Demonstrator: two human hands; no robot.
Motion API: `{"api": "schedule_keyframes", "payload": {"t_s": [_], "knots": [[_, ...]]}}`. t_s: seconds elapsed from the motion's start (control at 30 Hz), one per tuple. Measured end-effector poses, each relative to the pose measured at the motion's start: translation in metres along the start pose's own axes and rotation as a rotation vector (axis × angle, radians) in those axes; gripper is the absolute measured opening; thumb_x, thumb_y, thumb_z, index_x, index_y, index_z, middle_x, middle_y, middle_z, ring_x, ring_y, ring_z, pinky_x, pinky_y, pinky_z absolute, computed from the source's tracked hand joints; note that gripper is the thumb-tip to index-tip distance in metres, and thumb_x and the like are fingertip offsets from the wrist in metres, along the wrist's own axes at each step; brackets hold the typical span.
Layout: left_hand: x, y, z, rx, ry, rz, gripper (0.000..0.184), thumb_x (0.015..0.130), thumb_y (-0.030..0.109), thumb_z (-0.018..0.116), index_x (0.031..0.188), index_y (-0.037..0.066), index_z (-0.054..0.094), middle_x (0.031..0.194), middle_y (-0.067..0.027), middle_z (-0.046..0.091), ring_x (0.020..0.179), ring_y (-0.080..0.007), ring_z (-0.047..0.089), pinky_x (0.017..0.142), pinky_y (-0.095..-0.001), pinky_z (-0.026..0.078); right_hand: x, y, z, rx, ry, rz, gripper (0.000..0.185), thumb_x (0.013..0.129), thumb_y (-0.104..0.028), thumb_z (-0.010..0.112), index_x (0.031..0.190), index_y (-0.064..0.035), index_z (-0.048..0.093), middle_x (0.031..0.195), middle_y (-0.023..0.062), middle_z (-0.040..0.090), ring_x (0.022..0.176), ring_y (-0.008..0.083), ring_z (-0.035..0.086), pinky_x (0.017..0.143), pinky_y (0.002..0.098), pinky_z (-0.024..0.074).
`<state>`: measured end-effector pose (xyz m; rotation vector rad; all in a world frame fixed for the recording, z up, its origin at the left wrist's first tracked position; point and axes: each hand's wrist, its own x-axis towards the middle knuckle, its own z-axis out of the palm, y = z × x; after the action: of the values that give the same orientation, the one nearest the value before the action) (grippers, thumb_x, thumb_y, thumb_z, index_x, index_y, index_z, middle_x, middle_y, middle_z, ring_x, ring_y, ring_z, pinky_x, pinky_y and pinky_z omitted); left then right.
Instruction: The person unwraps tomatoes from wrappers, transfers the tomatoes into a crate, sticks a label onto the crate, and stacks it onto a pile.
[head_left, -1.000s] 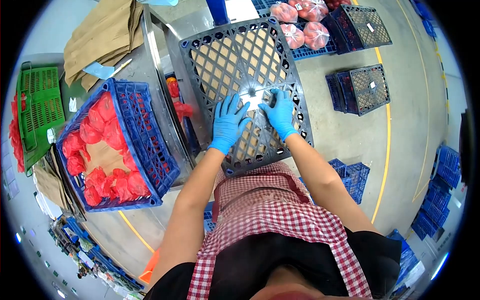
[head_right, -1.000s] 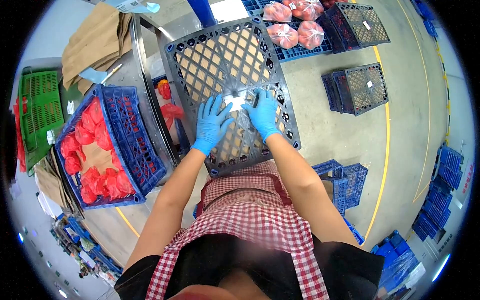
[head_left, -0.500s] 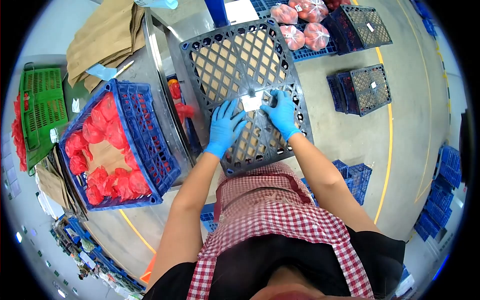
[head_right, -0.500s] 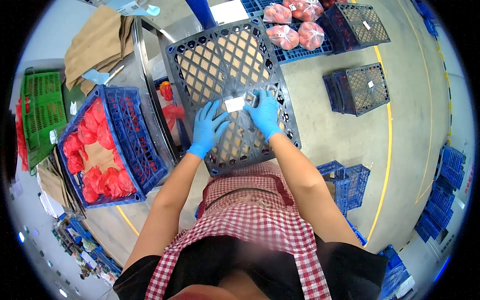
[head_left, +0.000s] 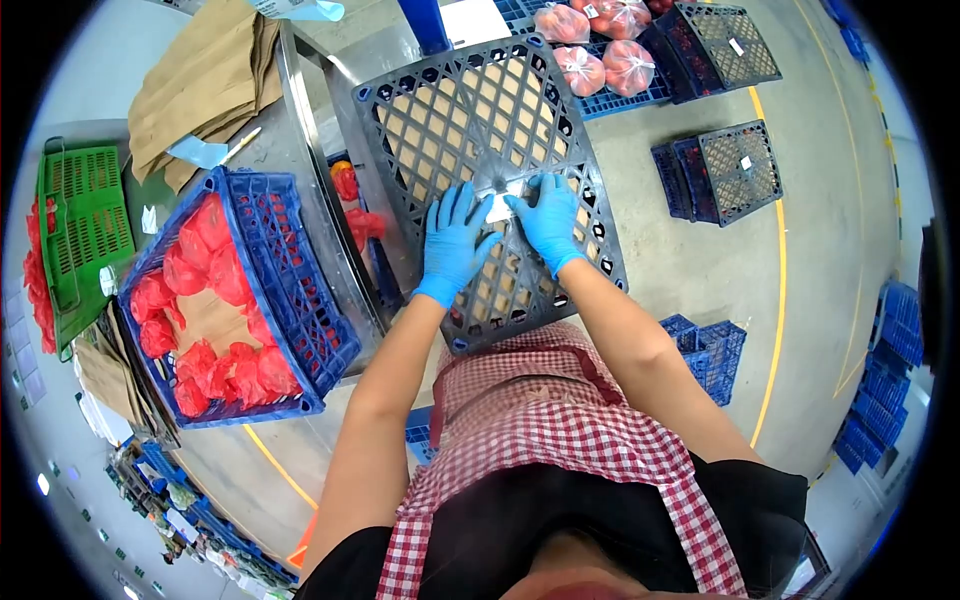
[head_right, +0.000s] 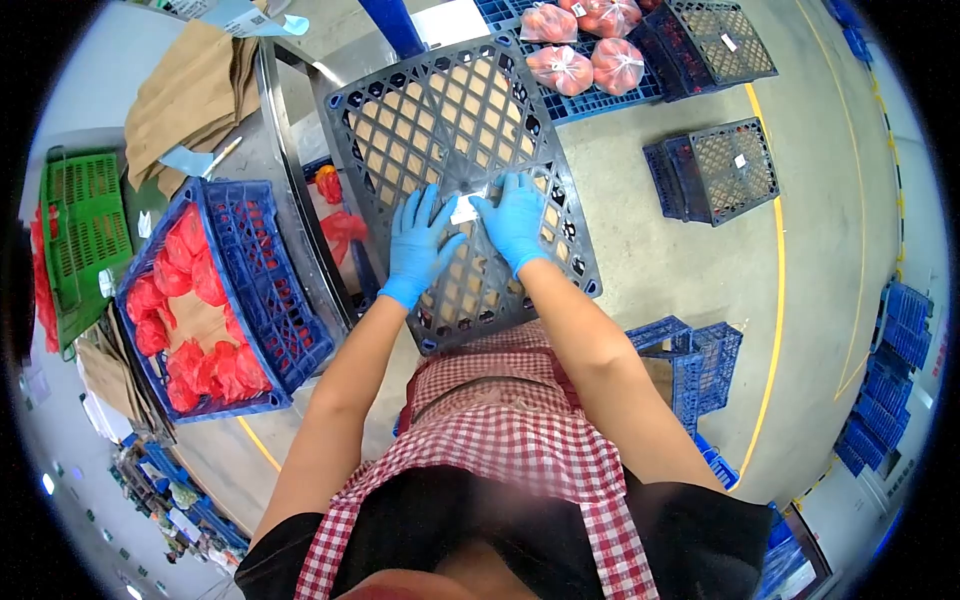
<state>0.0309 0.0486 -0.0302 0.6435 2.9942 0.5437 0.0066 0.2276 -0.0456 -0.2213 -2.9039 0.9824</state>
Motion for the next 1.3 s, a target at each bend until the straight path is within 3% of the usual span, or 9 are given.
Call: {"api": "schedule_keyframes", "payload": {"t_s": [0.17,0.27,0.4,0.5,0.63,0.7,1.0,1.17,1.3], "knots": [[0.002,-0.004,-0.006,0.023,-0.007,-0.055,0.049,0.084,0.039,0.059,0.128,0.018,0.052,0.140,-0.0176,0.035,0.127,-0.0390,0.032,0.105,-0.0515,0.022,0.005,-0.004,-0.005,0.115,-0.031,0.057,0.025,0.075,-0.021,0.070,0.084,-0.0020,0.057,0.085,0.0141,0.056,0.079,0.0298,0.055,0.071,0.0401,0.0439],[-0.003,-0.014,-0.005,-0.041,0.049,-0.046,0.049,0.085,0.037,0.059,0.129,0.018,0.052,0.140,-0.0171,0.036,0.127,-0.0391,0.033,0.104,-0.0526,0.022,-0.020,0.018,-0.021,0.465,0.040,0.188,0.020,0.081,-0.019,0.065,0.087,-0.0011,0.061,0.080,0.0100,0.059,0.070,0.0216,0.056,0.066,0.0337,0.0453],[-0.012,0.002,-0.011,-0.010,-0.040,0.035,0.057,0.083,0.045,0.058,0.131,0.016,0.049,0.142,-0.0122,0.035,0.129,-0.0372,0.030,0.106,-0.0534,0.021,-0.090,0.029,-0.065,0.595,-0.173,0.452,0.022,0.086,-0.020,0.062,0.096,-0.0010,0.062,0.075,0.0054,0.060,0.070,0.0085,0.052,0.063,0.0256,0.0445],[-0.015,0.007,0.004,0.032,-0.146,0.063,0.070,0.080,0.057,0.055,0.134,0.014,0.045,0.144,-0.0087,0.033,0.133,-0.0367,0.025,0.109,-0.0529,0.016,-0.147,0.047,-0.064,0.631,-0.287,0.470,0.020,0.087,-0.019,0.061,0.094,-0.0009,0.062,0.075,0.0034,0.060,0.073,0.0081,0.052,0.066,0.0256,0.0446],[-0.003,0.010,-0.008,0.042,-0.239,0.010,0.068,0.083,0.049,0.057,0.137,0.013,0.038,0.142,-0.0110,0.036,0.132,-0.0371,0.025,0.107,-0.0539,0.018,-0.189,0.068,-0.058,0.707,-0.474,0.635,0.017,0.086,-0.018,0.061,0.087,-0.0005,0.063,0.079,0.0017,0.061,0.074,0.0096,0.053,0.069,0.0268,0.0449],[0.004,0.014,-0.004,-0.054,-0.113,0.048,0.066,0.084,0.047,0.057,0.137,0.012,0.039,0.142,-0.0114,0.035,0.132,-0.0373,0.025,0.107,-0.0538,0.018,-0.193,0.072,-0.063,0.776,-0.621,0.842,0.016,0.086,-0.017,0.062,0.090,-0.0020,0.064,0.081,0.0019,0.062,0.075,0.0110,0.054,0.070,0.0272,0.0452],[0.017,0.027,0.007,0.029,-0.319,0.131,0.073,0.081,0.055,0.055,0.138,0.013,0.037,0.146,-0.0099,0.030,0.136,-0.0326,0.022,0.110,-0.0502,0.016,-0.213,0.095,-0.062,0.756,-0.515,0.832,0.024,0.085,-0.021,0.062,0.094,0.0005,0.066,0.080,0.0038,0.062,0.071,0.0120,0.055,0.068,0.0263,0.0455],[0.006,0.030,0.013,0.090,-0.163,0.271,0.072,0.082,0.058,0.052,0.137,0.014,0.040,0.144,-0.0105,0.033,0.134,-0.0328,0.025,0.111,-0.0493,0.015,-0.232,0.111,-0.063,0.698,-0.553,0.903,0.020,0.085,-0.021,0.061,0.091,-0.0025,0.066,0.079,0.0030,0.062,0.068,0.0101,0.054,0.064,0.0245,0.0449],[0.016,0.044,0.006,0.113,-0.255,0.147,0.068,0.082,0.054,0.056,0.133,0.010,0.045,0.140,-0.0118,0.038,0.131,-0.0337,0.029,0.109,-0.0498,0.017,-0.237,0.113,-0.066,0.721,-0.536,0.915,0.019,0.085,-0.020,0.061,0.090,-0.0021,0.066,0.079,0.0039,0.063,0.067,0.0107,0.054,0.064,0.0253,0.0452]]}}
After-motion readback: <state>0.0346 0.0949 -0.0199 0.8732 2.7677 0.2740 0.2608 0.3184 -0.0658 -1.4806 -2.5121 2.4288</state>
